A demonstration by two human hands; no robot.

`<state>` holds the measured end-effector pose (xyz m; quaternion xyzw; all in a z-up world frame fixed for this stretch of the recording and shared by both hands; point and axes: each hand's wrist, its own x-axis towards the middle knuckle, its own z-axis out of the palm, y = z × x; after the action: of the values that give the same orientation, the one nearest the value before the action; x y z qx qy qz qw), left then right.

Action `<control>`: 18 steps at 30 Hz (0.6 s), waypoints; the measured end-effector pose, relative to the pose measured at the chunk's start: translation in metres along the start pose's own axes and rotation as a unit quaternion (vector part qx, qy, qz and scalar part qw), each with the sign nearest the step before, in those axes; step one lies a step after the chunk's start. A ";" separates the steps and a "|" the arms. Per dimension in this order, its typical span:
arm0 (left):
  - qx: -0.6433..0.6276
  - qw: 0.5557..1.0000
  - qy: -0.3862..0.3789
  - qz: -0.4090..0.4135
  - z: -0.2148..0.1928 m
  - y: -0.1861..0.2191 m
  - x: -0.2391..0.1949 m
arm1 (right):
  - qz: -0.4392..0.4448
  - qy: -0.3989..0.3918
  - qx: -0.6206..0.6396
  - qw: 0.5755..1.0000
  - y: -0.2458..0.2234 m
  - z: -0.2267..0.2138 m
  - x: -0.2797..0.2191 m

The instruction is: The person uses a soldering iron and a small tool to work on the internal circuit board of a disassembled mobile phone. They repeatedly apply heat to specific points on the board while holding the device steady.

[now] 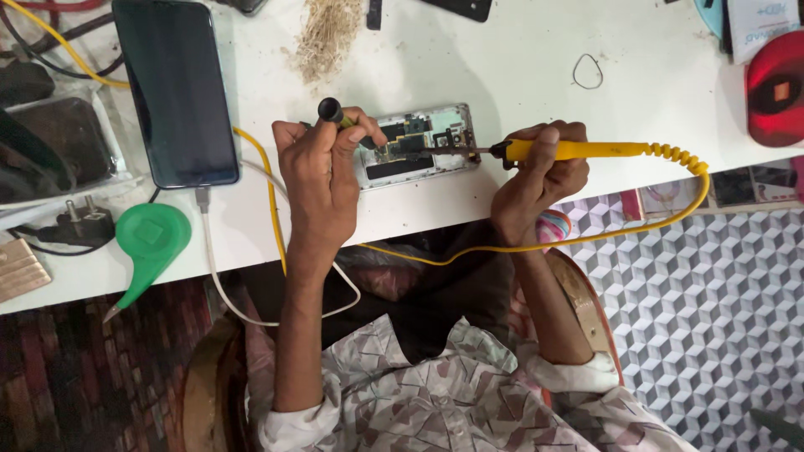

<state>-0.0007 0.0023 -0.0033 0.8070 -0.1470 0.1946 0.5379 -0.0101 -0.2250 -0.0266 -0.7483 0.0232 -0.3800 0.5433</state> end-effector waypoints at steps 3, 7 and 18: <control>0.008 1.000 -0.002 -0.017 0.001 0.000 -0.001 | -0.005 -0.018 0.007 1.000 -0.002 -0.001 -0.001; 0.012 1.000 -0.003 -0.011 0.001 0.001 -0.001 | -0.016 -0.029 -0.011 0.999 -0.003 -0.002 0.002; 0.011 1.000 -0.002 -0.020 0.003 -0.004 -0.003 | -0.027 -0.030 0.000 0.999 0.001 -0.005 -0.006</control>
<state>-0.0009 0.0012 -0.0093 0.8159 -0.1304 0.1836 0.5325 -0.0166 -0.2270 -0.0299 -0.7596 -0.0134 -0.3714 0.5338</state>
